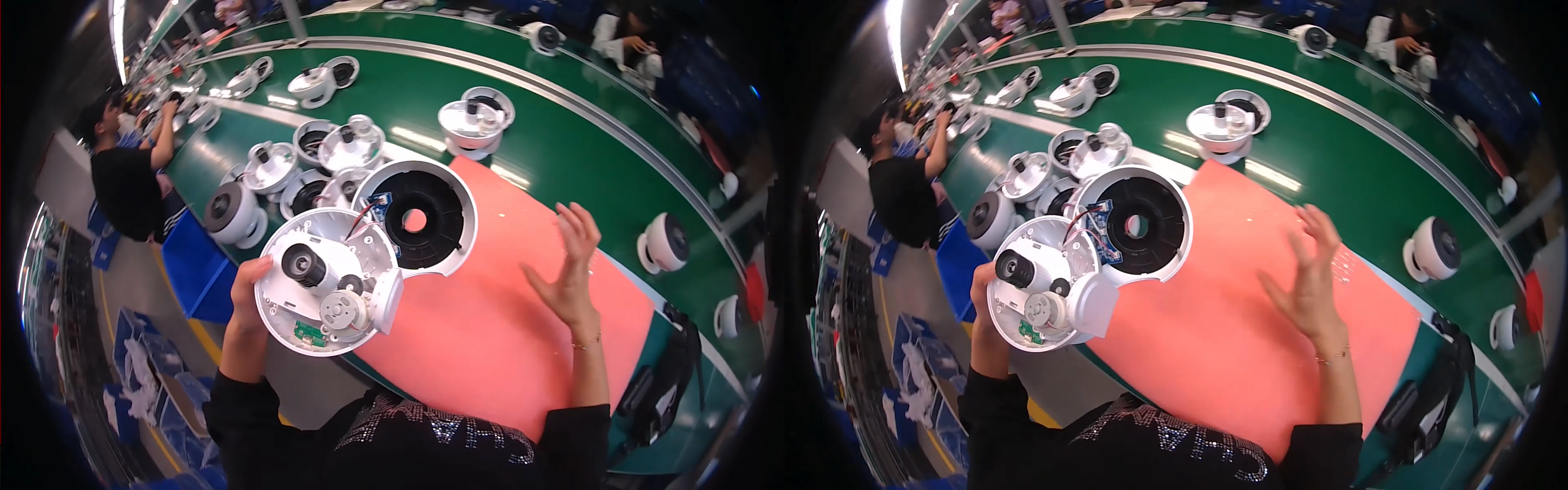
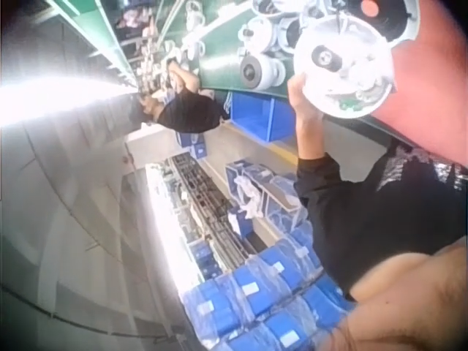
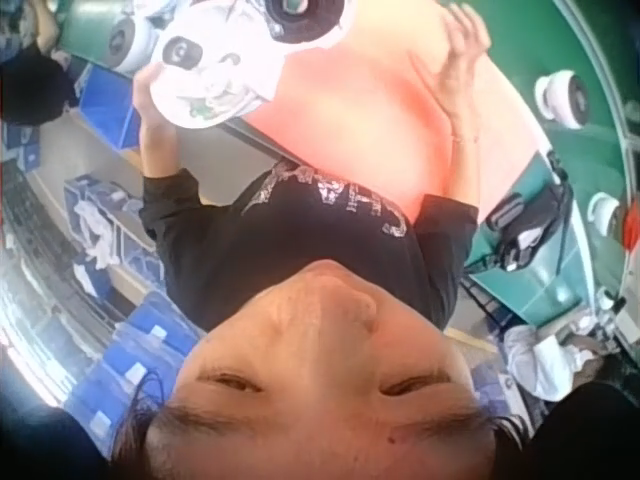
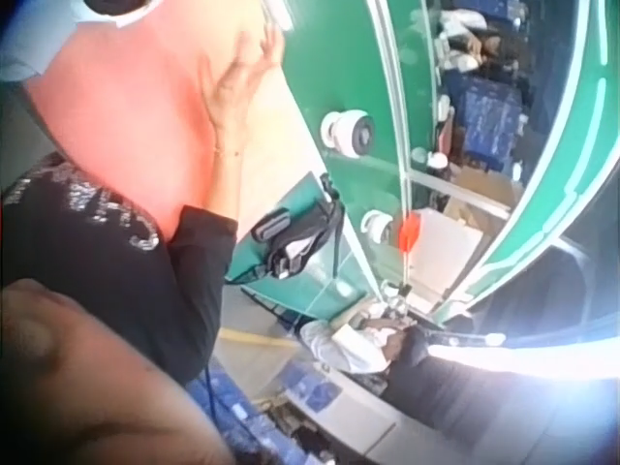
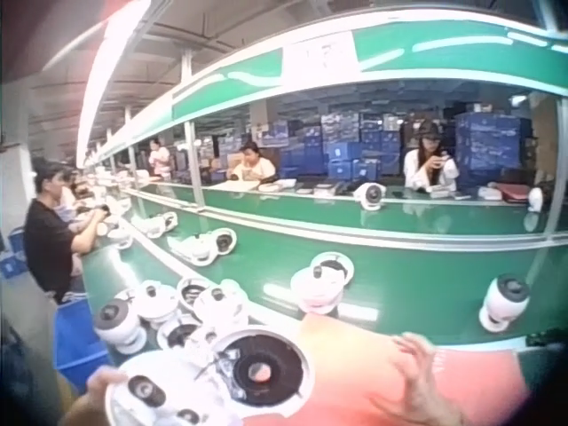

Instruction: Assembling internal components and outer casing of security cameras on a production line.

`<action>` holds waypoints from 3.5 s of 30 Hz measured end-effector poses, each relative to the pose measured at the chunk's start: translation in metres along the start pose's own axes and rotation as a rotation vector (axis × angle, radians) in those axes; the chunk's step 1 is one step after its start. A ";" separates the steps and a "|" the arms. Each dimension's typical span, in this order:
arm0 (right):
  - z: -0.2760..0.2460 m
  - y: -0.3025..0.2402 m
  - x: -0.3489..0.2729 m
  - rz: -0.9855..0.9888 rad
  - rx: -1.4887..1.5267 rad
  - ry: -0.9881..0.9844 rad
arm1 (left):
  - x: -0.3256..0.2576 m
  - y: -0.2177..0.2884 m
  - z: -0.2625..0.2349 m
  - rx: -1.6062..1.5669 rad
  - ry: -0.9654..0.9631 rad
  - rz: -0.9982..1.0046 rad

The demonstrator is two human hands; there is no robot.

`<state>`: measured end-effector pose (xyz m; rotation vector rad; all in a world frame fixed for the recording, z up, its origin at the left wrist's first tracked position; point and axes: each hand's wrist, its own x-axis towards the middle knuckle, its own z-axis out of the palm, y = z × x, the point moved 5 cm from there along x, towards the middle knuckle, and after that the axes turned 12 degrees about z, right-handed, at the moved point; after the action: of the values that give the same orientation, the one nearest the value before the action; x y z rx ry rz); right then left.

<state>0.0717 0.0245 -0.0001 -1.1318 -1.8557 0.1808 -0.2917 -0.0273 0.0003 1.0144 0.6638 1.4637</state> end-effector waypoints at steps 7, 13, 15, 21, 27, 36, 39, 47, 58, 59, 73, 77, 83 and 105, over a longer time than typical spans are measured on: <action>-0.011 -0.018 0.011 -0.278 -0.350 0.217 | 0.068 -0.040 0.042 -0.076 -0.238 -0.166; -0.050 -0.006 -0.011 -0.454 -0.254 0.171 | 0.122 -0.080 0.089 0.057 -0.263 -0.348; -0.068 -0.021 -0.030 -0.464 -0.200 0.122 | 0.137 -0.106 0.086 0.180 -0.335 -0.665; -0.053 -0.062 -0.051 -0.062 0.315 -0.445 | 0.090 -0.193 0.211 0.596 -2.053 -1.049; -0.040 -0.038 -0.085 0.842 0.885 -0.538 | 0.075 -0.178 0.267 0.904 -1.690 -0.088; -0.040 -0.021 -0.096 0.435 0.598 -0.562 | -0.009 -0.088 0.153 0.545 -0.588 0.137; -0.037 -0.029 -0.089 0.350 0.572 -0.596 | -0.027 -0.092 0.154 0.594 -0.495 0.172; -0.036 -0.029 -0.094 0.426 0.576 -0.559 | -0.015 -0.093 0.151 0.683 -0.527 0.207; -0.028 -0.016 -0.104 0.672 0.687 -0.503 | -0.020 -0.107 0.141 0.561 -0.447 -0.004; -0.028 -0.016 -0.107 0.666 0.693 -0.498 | -0.019 -0.103 0.145 0.663 -0.540 0.079; -0.026 -0.037 -0.080 0.638 0.808 -0.438 | -0.022 -0.096 0.144 0.815 -0.670 0.258; -0.029 -0.039 -0.087 0.689 0.728 -0.413 | -0.020 -0.095 0.144 0.860 -0.675 0.283; -0.031 -0.039 -0.073 0.569 0.486 -0.652 | -0.012 -0.091 0.141 0.767 -0.647 0.253; -0.017 0.001 -0.051 1.200 1.246 -0.533 | 0.042 -0.111 0.156 0.378 -0.365 -0.745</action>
<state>0.0930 -0.0188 -0.0229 -1.0778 -0.7703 2.1044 -0.0996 0.0084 -0.0140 1.1156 0.9365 0.4976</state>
